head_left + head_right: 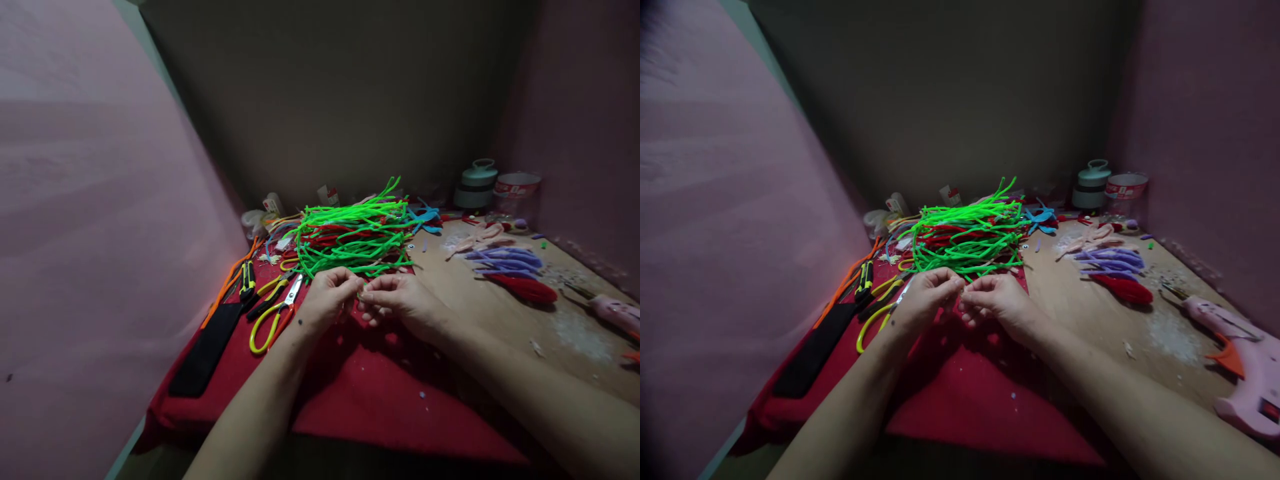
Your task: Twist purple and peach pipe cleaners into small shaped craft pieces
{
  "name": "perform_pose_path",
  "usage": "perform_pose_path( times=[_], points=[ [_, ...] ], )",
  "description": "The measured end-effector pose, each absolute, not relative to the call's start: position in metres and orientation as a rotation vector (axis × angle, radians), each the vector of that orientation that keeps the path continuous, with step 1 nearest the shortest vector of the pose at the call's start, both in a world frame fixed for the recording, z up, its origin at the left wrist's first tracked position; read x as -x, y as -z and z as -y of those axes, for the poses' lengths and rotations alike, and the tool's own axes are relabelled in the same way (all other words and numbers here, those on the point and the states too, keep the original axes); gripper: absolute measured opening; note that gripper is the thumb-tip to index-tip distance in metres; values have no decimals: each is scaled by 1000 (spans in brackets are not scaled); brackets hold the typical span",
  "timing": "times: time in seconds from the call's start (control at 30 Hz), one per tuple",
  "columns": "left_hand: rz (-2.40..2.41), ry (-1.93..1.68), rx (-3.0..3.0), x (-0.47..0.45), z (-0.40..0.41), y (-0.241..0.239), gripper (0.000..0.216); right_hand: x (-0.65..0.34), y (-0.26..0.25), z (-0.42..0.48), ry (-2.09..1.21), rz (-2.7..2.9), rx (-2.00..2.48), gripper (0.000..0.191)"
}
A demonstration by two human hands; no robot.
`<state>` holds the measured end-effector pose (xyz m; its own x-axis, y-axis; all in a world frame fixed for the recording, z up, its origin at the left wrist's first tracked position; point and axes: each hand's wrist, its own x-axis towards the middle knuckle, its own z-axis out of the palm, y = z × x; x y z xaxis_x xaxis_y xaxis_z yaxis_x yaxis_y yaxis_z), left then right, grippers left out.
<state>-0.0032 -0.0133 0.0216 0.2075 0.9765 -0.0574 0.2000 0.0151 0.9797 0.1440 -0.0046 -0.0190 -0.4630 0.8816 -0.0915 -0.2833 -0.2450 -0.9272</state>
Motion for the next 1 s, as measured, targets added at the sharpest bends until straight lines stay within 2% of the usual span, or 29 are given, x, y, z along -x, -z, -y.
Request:
perform_pose_path(
  times=[0.1, 0.4, 0.8, 1.0],
  points=[
    [-1211, -918, -1406, 5, 11, -20, 26, -145, 20, 4, -1902, 1139, 733, 24],
    [-970, -913, -1313, 14, 2, -9, 33, -144, 20, 3, -1761, 1131, 910, 23],
    [-1025, -996, -1337, 8, 3, -6, 24, -147, 24, -1, -1864, 1117, 778, 21],
    [-1054, -998, -1336, 5, 4, -5, 25, -146, 22, 2, -1788, 1149, 852, 24]
  ],
)
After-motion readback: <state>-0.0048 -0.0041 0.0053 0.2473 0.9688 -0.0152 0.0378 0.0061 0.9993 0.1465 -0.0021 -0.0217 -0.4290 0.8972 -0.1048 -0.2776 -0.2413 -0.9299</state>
